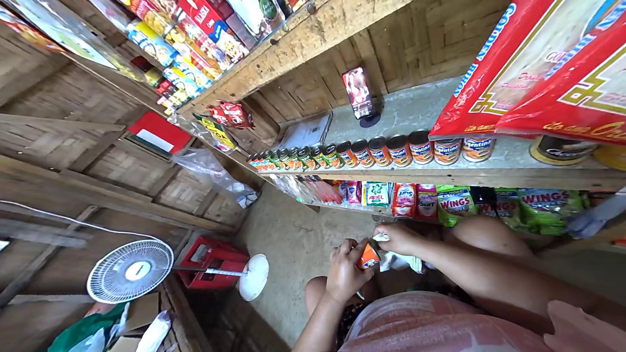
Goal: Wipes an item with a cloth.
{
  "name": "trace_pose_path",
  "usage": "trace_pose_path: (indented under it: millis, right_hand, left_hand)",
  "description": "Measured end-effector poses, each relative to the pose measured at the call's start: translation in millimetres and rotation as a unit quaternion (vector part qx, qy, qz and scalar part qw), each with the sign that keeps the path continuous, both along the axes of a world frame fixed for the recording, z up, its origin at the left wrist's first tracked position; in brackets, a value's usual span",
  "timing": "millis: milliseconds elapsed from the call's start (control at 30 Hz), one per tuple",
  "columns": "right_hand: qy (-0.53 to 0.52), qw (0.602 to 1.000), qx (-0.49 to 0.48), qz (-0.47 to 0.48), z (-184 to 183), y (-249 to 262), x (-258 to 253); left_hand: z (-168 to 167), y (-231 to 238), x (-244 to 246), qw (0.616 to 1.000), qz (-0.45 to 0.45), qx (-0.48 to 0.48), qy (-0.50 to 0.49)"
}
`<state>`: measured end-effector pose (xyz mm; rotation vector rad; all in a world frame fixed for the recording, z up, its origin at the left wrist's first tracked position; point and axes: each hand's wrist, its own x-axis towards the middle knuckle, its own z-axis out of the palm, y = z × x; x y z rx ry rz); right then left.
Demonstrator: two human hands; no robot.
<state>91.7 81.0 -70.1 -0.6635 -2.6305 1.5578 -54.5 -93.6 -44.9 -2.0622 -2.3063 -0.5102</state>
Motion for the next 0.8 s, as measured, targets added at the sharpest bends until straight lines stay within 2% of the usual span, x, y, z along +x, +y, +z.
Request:
trace_pose_path:
  millis: [100,200,367,467,633,800]
  right_hand:
    - [0.008,0.999,0.007,0.042,1.6,-0.2,2.1]
    - [0.05,0.996,-0.04,0.056,2.7,-0.2,4.6]
    - [0.119,0.981,-0.153,0.003,1.5,-0.5,5.7]
    - [0.111,0.985,-0.131,-0.022,0.2,-0.7,3.7]
    - [0.033,0.998,-0.043,-0.031,2.2,0.5,1.3]
    - [0.021,0.999,-0.036,-0.014,1.1,2.2,0.9]
  left_hand:
    - [2.8,1.4,-6.1,1.0,0.016,0.004,0.005]
    - [2.8,3.1,-11.8,0.999,0.026,0.005,0.02]
    - [0.5,2.7,-4.4,0.999,0.031,-0.017,-0.018]
    - [-2.1,1.6,1.9,0.999,0.029,-0.008,-0.037]
    - [-2.5,0.1,5.1,0.998,0.03,-0.001,-0.046]
    - [-1.0,0.0,-0.8,0.997,0.03,0.046,-0.047]
